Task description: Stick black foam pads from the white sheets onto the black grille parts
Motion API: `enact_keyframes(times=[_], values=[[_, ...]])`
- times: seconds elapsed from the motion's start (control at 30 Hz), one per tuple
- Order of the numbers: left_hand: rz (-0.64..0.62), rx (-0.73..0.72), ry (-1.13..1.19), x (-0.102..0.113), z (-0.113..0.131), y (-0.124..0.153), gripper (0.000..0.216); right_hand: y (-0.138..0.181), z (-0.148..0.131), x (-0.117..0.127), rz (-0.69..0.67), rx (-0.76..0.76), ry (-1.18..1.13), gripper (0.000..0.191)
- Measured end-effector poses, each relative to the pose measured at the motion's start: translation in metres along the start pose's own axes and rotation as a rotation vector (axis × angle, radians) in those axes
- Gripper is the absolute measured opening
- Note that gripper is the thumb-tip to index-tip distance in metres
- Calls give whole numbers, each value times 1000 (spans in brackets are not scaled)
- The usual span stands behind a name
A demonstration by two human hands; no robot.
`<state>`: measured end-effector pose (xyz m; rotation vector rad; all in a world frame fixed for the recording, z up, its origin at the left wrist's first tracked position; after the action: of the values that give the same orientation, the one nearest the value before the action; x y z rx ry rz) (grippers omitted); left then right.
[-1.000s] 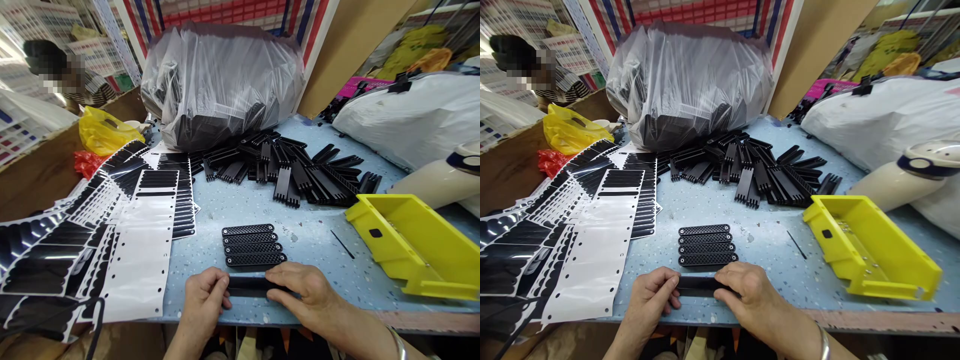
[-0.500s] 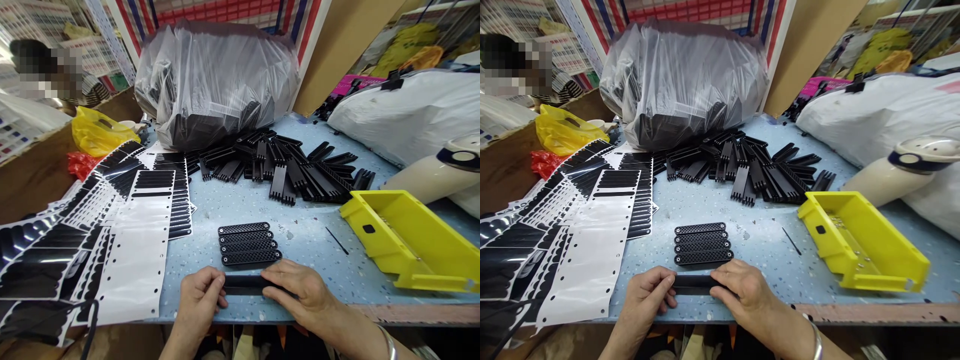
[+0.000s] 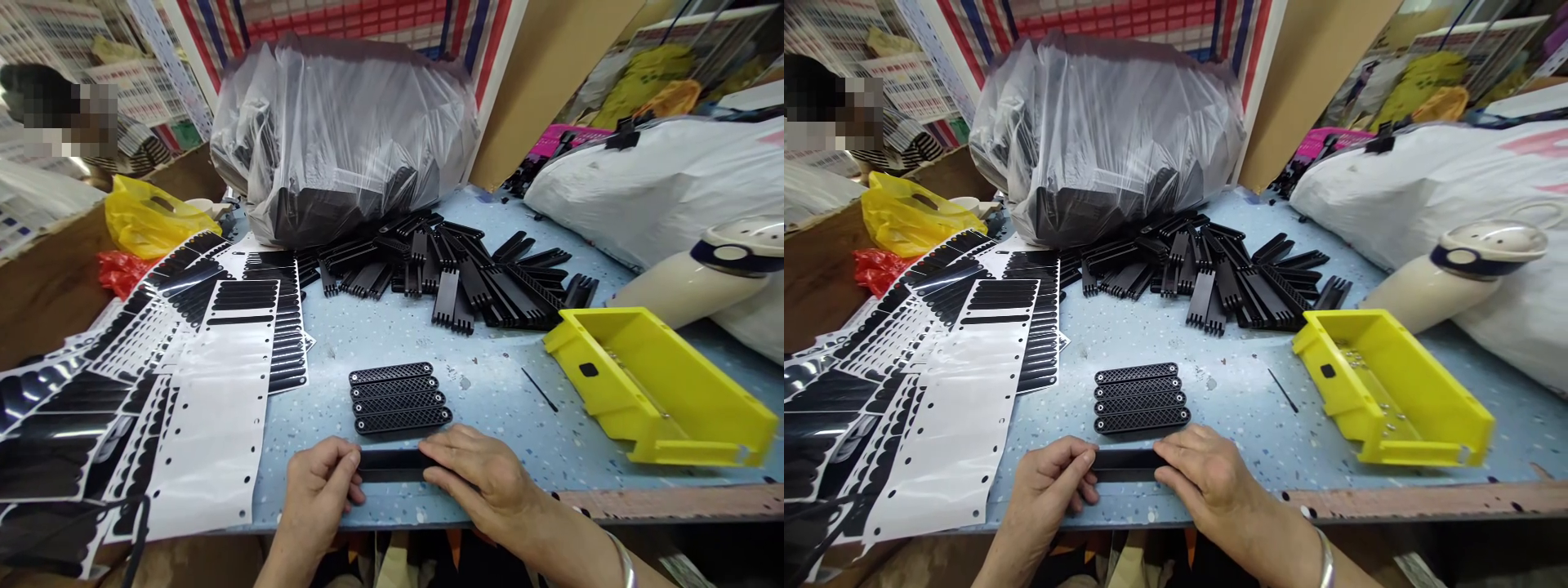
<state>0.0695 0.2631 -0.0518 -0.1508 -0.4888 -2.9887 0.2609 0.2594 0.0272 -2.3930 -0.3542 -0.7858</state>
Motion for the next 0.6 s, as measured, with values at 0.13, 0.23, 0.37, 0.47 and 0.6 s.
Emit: enact_keyframes(times=[0.13,0.23,0.37,0.47,0.6], values=[[2,3,3,0,-1,0,27,1,-1,2,32,18,19,21],[8,4,12,0,-1,0,28,3,0,2,55,31,21,21],[12,-2,18,0,-1,0,28,5,1,2,74,32,24,22],[-10,1,9,0,-3,-1,28,6,4,0,66,19,10,22],[-43,-2,-11,-2,-5,-2,29,8,13,-2,43,-35,-19,20]])
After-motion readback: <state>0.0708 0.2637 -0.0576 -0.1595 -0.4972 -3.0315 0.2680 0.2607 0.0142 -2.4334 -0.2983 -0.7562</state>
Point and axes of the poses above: each hand's wrist, its own y-axis away from the middle knuckle, its own x-axis out of the back of the hand, z = x × y, the point moved 10 cm from there along -y, towards the middle knuckle, and after that the axes turned 4 degrees about z, right-handed, at the moved point
